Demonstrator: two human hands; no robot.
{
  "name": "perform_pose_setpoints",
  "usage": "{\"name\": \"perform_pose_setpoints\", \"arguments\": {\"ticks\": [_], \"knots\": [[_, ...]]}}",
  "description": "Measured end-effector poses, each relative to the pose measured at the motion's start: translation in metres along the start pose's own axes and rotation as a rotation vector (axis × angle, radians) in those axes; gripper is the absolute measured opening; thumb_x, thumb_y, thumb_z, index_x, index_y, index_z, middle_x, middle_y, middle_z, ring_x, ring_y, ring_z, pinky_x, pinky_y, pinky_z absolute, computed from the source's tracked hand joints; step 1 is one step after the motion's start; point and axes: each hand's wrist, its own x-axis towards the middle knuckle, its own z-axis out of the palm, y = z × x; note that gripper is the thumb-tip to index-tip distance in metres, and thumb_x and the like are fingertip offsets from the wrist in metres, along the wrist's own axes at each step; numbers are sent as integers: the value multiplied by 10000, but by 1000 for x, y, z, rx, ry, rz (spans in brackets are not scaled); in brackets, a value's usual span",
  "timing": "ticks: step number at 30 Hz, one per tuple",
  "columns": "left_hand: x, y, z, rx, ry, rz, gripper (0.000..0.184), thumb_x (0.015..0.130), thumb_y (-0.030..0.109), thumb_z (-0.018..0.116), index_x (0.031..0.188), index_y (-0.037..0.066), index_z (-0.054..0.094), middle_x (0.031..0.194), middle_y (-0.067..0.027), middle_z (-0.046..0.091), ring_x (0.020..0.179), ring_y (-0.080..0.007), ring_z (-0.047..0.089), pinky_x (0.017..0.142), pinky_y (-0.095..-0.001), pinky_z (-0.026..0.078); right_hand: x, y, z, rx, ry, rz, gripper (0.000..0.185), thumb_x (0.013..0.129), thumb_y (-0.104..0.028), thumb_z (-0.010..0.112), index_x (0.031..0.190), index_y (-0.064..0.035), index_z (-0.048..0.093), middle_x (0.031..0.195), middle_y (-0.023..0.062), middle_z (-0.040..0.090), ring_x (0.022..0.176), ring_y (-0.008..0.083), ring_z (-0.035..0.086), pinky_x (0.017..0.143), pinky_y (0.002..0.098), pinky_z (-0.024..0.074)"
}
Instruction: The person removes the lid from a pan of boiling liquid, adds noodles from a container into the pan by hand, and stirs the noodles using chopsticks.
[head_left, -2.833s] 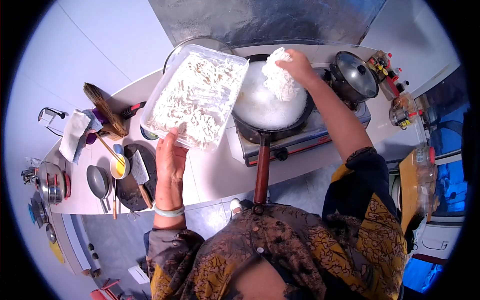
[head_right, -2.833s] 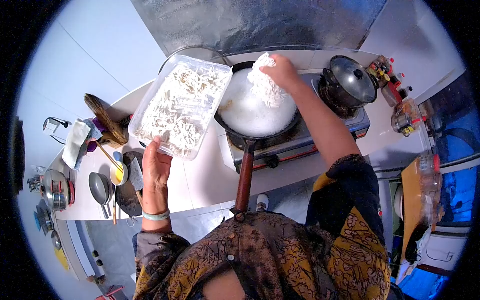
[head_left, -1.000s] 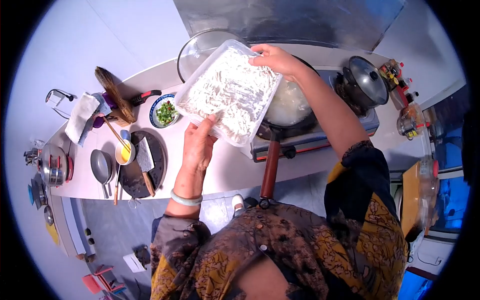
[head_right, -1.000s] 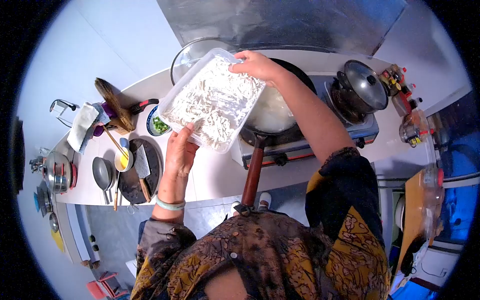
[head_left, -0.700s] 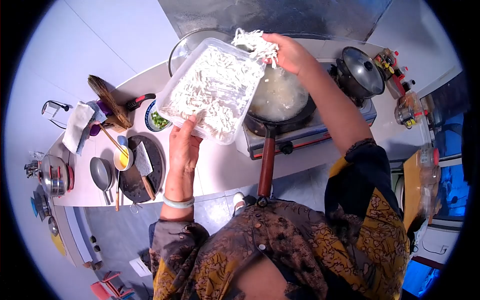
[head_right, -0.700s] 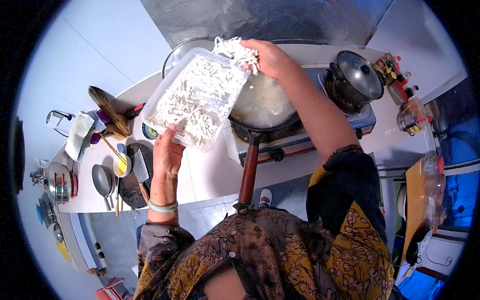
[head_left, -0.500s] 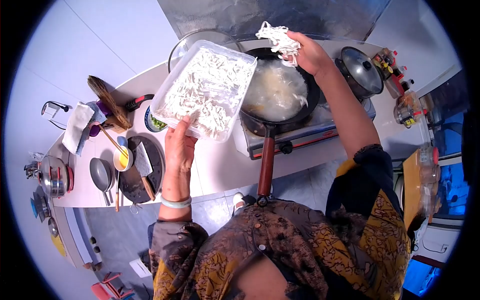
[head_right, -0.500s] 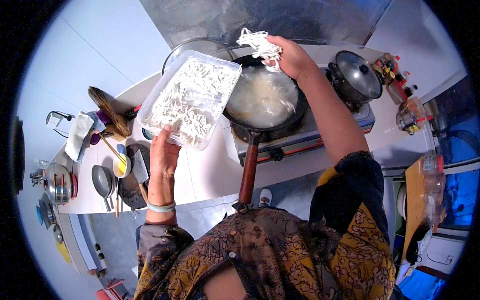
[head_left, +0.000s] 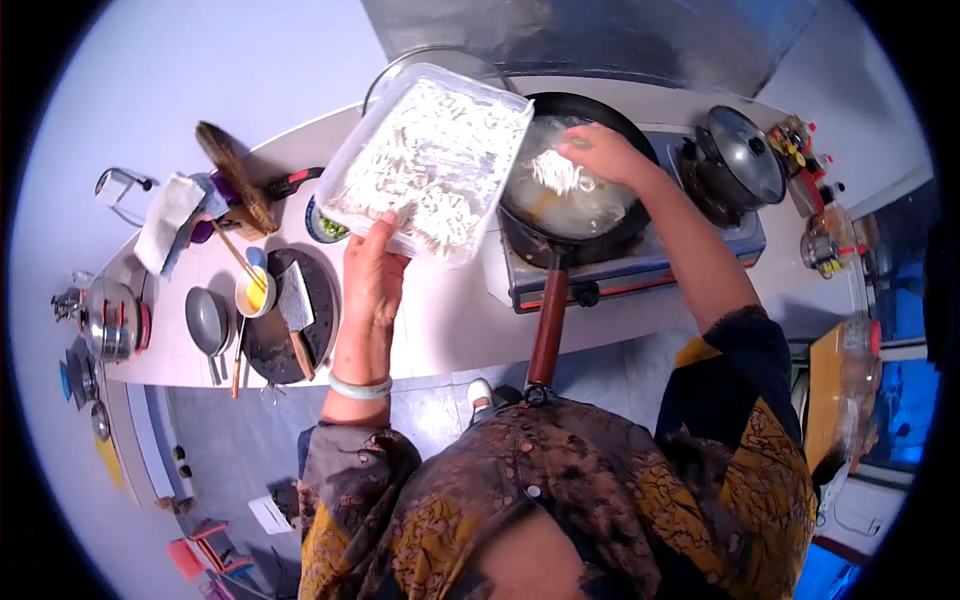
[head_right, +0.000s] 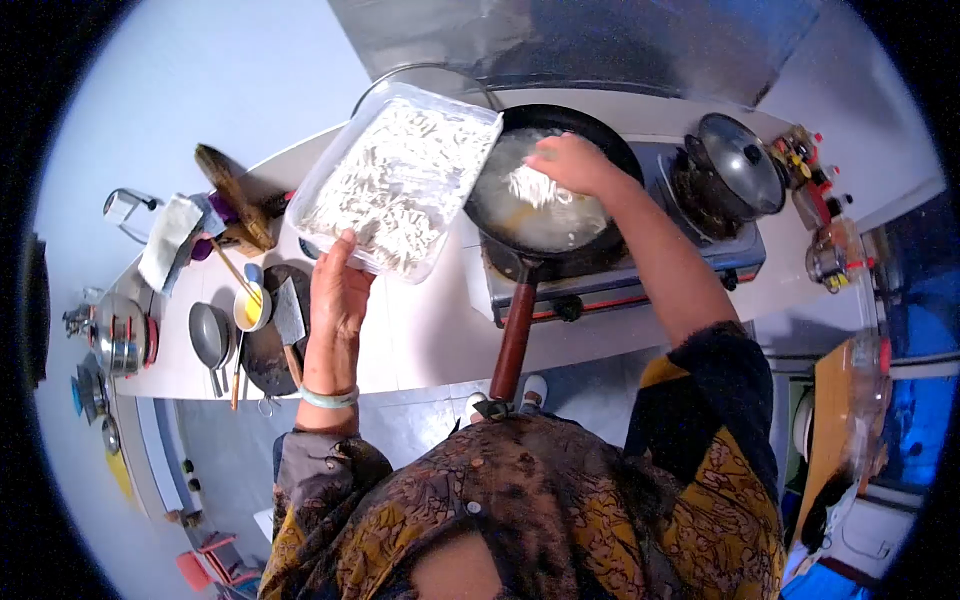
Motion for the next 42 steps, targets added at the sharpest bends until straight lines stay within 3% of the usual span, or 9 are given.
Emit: {"name": "perform_pose_setpoints", "arguments": {"ticks": [1, 4, 7, 10, 16, 21, 30, 36, 42], "knots": [[0, 0, -2, -5, -8, 4, 438, 852, 122, 564, 1238, -23, 414, 1187, -120, 533, 1056, -228, 543, 908, -397, 448, -1, -8, -12, 57, 0, -18, 418, 815, -383, 590, 1059, -44, 603, 1069, 206, 583, 979, 346, 563, 846, 390, 440], [1, -2, -6, -18, -21, 7, 401, 860, 117, 557, 1216, -27, 444, 1156, -122, 555, 1036, -223, 557, 895, -391, 456, -4, -35, -47, 132, 34, -43, 387, 838, -334, 580, 1089, -39, 590, 1051, 177, 601, 984, 288, 576, 848, 367, 443], [-1, -2, -4, -25, -51, -5, 393, 861, 123, 565, 1208, -25, 456, 1158, -119, 560, 1033, -217, 561, 894, -381, 458, -16, -85, -64, 570, -155, 40, 362, 849, -282, 580, 1105, -25, 580, 1031, 156, 610, 980, 227, 577, 844, 336, 443], [2, -3, -3, -39, -69, -31, 391, 851, 92, 576, 1209, -16, 461, 1156, -111, 563, 1031, -209, 563, 894, -372, 458, -9, -110, -30, 757, -248, -208, 384, 848, -260, 588, 1131, -3, 555, 1016, 145, 612, 972, 190, 569, 833, 311, 441], [7, -17, 7, -16, -105, -39, 377, 851, 72, 570, 1205, -8, 470, 1142, -104, 571, 1016, -199, 569, 883, -360, 463, 3, -140, 7, 623, -421, -41, 439, 856, -215, 597, 1201, 30, 475, 1069, 134, 580, 1007, 170, 547, 867, 277, 426], [11, -24, 10, -51, -100, -48, 376, 848, 77, 578, 1201, -2, 475, 1129, -101, 576, 1016, -194, 566, 879, -355, 461, 11, -138, 21, 855, -452, 125, 496, 829, -215, 632, 1218, 42, 462, 964, 80, 583, 811, 106, 532, 677, 239, 426], [20, -30, 17, -57, -97, -67, 396, 850, 97, 584, 1211, -9, 461, 1145, -107, 567, 1021, -204, 565, 880, -356, 462, 24, -128, 16, 924, -570, 188, 224, 823, -228, 636, 968, -62, 597, 823, -11, 561, 719, 52, 479, 565, 194, 355], [30, -31, 27, -40, -92, -65, 404, 846, 102, 588, 1210, -18, 459, 1151, -114, 562, 1023, -205, 563, 881, -359, 463, 31, -120, 8, 938, -547, 203, 278, 807, -222, 658, 1003, -41, 578, 877, 12, 584, 771, 74, 523, 589, 206, 385], [37, -32, 34, -26, -110, -63, 408, 842, 112, 598, 1204, -19, 464, 1147, -115, 563, 1012, -202, 564, 876, -362, 464, 28, -119, 12, 1118, -508, 118, 363, 784, -160, 673, 1065, 39, 556, 963, 120, 624, 858, 161, 608, 729, 286, 483]]}}
